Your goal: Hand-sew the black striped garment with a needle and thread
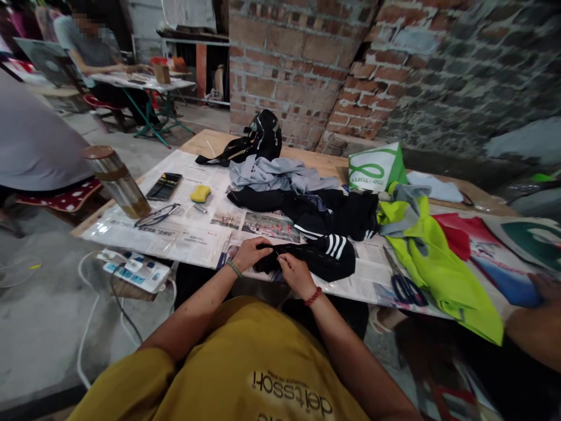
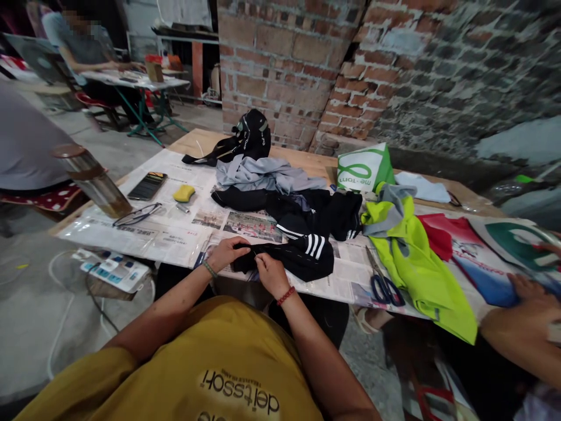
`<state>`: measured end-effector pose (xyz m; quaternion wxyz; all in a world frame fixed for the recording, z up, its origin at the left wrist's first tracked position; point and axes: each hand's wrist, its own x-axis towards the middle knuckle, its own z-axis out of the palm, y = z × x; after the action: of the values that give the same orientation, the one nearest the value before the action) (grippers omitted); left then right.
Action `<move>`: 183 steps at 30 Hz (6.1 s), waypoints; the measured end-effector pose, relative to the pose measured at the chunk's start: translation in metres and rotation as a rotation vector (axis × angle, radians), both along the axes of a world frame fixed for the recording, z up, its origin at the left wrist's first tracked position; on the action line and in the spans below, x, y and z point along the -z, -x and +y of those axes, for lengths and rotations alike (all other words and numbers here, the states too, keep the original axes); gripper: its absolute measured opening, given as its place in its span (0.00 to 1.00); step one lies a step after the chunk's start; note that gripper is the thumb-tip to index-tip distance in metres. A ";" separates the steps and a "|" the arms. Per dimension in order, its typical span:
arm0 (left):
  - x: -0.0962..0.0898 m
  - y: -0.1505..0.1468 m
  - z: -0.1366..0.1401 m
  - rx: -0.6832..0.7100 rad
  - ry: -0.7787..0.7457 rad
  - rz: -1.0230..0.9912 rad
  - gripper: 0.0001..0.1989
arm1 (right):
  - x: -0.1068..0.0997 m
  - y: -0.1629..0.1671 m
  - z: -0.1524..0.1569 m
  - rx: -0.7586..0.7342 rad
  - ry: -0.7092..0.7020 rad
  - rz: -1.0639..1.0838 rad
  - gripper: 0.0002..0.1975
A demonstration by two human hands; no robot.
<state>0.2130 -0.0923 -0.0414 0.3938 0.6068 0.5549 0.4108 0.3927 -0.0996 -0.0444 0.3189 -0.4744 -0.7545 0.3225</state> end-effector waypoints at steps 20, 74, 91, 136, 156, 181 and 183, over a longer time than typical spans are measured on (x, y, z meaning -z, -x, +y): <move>0.009 -0.006 0.002 0.013 -0.163 -0.041 0.05 | -0.001 0.001 -0.001 0.028 -0.053 -0.194 0.12; 0.023 -0.021 -0.011 0.022 -0.346 -0.023 0.08 | -0.028 -0.032 -0.018 0.292 -0.203 -0.035 0.12; 0.021 -0.022 -0.015 0.004 -0.474 0.103 0.09 | -0.036 -0.023 0.044 0.014 0.173 -0.029 0.13; 0.011 -0.026 -0.015 0.108 -0.372 0.118 0.07 | -0.009 -0.040 0.028 0.036 0.539 0.351 0.12; 0.007 -0.024 -0.018 0.200 -0.345 0.220 0.04 | -0.016 -0.034 0.024 0.056 0.522 0.420 0.11; 0.015 -0.027 -0.020 0.160 -0.397 0.343 0.05 | -0.012 -0.014 0.013 0.021 0.470 0.361 0.11; 0.014 -0.026 -0.019 0.154 -0.375 0.310 0.05 | -0.010 -0.014 0.014 0.062 0.459 0.405 0.10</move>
<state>0.2389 -0.1111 -0.0551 0.2148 0.7656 0.4748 0.3772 0.4063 -0.0854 -0.0343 0.3572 -0.4828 -0.5682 0.5625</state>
